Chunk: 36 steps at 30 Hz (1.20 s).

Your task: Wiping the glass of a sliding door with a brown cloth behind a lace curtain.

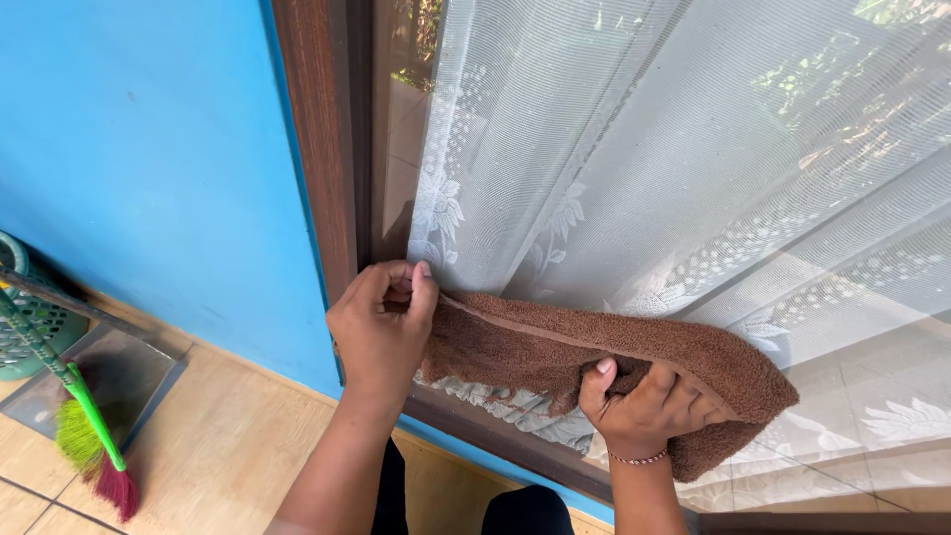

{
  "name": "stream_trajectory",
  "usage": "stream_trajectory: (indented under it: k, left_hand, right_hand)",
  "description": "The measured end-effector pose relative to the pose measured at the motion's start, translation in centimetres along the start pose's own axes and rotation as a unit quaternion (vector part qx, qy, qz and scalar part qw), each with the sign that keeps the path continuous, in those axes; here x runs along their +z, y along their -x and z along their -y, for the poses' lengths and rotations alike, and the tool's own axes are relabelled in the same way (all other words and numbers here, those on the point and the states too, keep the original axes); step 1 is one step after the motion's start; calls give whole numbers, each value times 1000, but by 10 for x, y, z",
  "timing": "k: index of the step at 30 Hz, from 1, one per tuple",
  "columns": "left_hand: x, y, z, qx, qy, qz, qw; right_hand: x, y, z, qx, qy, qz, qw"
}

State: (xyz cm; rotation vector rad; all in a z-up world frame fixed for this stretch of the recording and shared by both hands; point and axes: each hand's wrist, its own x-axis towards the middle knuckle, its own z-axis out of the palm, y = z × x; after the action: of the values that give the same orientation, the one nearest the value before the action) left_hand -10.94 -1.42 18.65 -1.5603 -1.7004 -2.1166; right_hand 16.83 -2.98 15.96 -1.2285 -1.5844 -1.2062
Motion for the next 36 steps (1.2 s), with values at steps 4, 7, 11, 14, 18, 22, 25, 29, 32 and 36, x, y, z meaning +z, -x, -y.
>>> stream_trajectory:
  k: [4,7,11,14,18,22,25,29,32,36]
  left_hand:
    - [-4,-4,-7,-32,13,19,999]
    - [-2,-2,0,-20,4,15,1000]
    - [-2,-3,-3,-31,21,9,999]
    - [-3,-3,-3,-42,29,9,999]
    - [-4,-4,-6,-46,37,18,998]
    - [-4,-3,-2,-19,13,21,1000]
    - [-3,-3,1,-1,11,18,1000]
    - [-3,-3,2,-10,11,14,1000]
    - [-2,-4,1,-14,18,11,1000]
    - [-2,-4,0,3,17,11,1000]
  right_hand:
    - [3,7,-4,1,-9,6,1000]
    - [3,5,-2,5,-8,-1,1000]
    - [2,2,-2,-1,-15,-9,1000]
    - [1,2,-1,-4,-6,-8,1000]
    - [5,9,-6,1,-14,-4,1000]
    - [4,9,-5,-3,-14,-2,1000]
    - [6,11,-6,-6,0,-15,1000]
    - [1,5,-1,4,-10,3,1000]
    - [2,4,-1,0,-10,3,1000]
    - [5,11,-6,8,-16,0,1000]
